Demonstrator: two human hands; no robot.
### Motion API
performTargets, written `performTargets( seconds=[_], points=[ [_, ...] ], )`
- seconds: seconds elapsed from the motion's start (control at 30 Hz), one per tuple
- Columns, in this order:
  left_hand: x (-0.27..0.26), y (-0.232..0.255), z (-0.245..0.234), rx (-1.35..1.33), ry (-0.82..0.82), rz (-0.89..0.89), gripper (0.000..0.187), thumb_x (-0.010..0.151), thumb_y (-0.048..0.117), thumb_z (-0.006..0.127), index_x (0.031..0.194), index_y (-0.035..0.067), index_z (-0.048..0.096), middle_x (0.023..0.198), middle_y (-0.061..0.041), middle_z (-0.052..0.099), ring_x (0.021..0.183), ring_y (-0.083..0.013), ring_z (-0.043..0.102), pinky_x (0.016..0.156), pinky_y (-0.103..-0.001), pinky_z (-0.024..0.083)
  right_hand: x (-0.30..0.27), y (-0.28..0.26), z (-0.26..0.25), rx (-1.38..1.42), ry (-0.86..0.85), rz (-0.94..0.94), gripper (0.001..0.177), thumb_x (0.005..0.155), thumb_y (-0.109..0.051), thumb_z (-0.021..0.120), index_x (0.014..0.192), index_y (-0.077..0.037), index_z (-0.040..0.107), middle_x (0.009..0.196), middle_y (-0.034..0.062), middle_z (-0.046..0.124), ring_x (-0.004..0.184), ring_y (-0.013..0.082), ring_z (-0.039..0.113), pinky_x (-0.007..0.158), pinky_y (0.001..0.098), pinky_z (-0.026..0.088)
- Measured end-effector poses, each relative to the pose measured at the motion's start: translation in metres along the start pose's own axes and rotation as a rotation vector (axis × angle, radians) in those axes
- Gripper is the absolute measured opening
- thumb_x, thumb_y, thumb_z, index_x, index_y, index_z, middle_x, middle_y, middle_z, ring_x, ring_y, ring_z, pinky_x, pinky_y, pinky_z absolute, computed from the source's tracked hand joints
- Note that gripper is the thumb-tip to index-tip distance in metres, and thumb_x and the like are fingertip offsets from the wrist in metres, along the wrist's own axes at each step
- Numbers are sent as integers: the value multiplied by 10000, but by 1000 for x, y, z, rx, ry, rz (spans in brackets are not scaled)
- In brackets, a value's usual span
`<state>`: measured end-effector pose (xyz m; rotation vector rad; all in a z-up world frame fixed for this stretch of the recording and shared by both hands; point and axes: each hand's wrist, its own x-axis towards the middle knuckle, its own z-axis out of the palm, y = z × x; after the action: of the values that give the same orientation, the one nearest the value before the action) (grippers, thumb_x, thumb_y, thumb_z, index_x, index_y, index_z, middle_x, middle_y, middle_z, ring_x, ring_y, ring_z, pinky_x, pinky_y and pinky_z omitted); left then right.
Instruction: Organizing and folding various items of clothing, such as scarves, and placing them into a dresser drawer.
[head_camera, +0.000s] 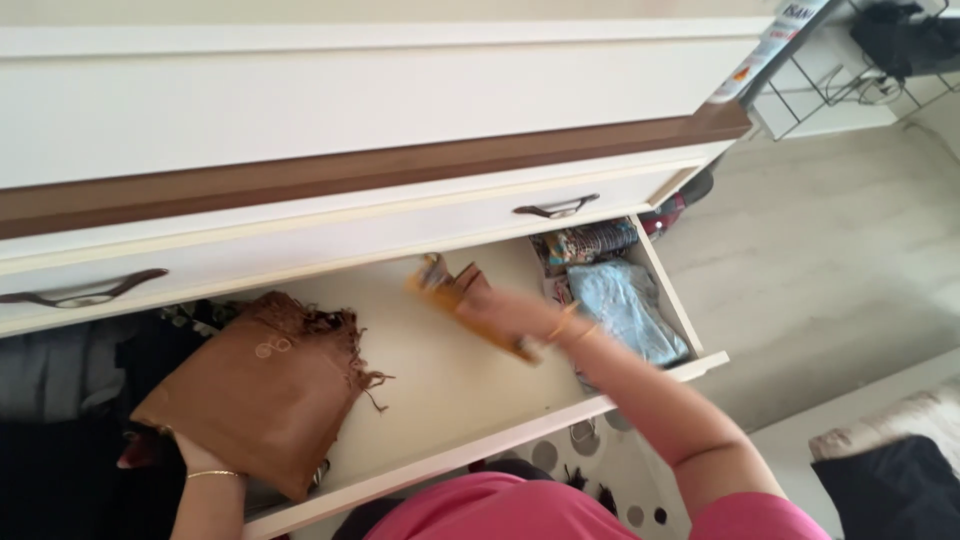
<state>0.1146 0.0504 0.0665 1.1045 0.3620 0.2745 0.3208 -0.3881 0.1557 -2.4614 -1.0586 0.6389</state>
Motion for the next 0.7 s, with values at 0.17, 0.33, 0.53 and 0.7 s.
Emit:
performTargets(
  seconds=[0.17,0.33,0.53,0.7],
  points=[
    [-13,29,12,-357,77,-129,712,1041,622,290,1571,157,389,1661,-55,399,1499,-275,386,1246,-396,304,4,-42,98,136,-95,190,518,1029,-446,481,1363,-63,584,1016,251,711,940,412,689,853,487,544],
    [-5,25,5,-344,55,-106,681,1058,609,303,1566,165,396,1664,-53,393,1511,-268,376,1265,-401,287,13,-23,64,211,-80,111,491,1034,-442,520,1258,-18,627,975,245,712,880,394,696,821,469,556],
    [-15,68,21,-322,294,-273,692,990,619,287,1496,169,433,1596,-48,445,1447,-286,426,1178,-460,361,19,-30,35,282,-266,234,492,1047,-445,520,1236,-15,662,1085,276,671,971,431,667,847,496,532],
    [-71,78,32,712,676,120,587,1017,328,595,1437,-49,434,1321,-199,513,1157,-394,578,999,-512,456,-3,-57,113,9,127,-471,637,982,-203,639,1500,124,461,1467,331,529,1323,450,520,1026,509,430]
  ],
)
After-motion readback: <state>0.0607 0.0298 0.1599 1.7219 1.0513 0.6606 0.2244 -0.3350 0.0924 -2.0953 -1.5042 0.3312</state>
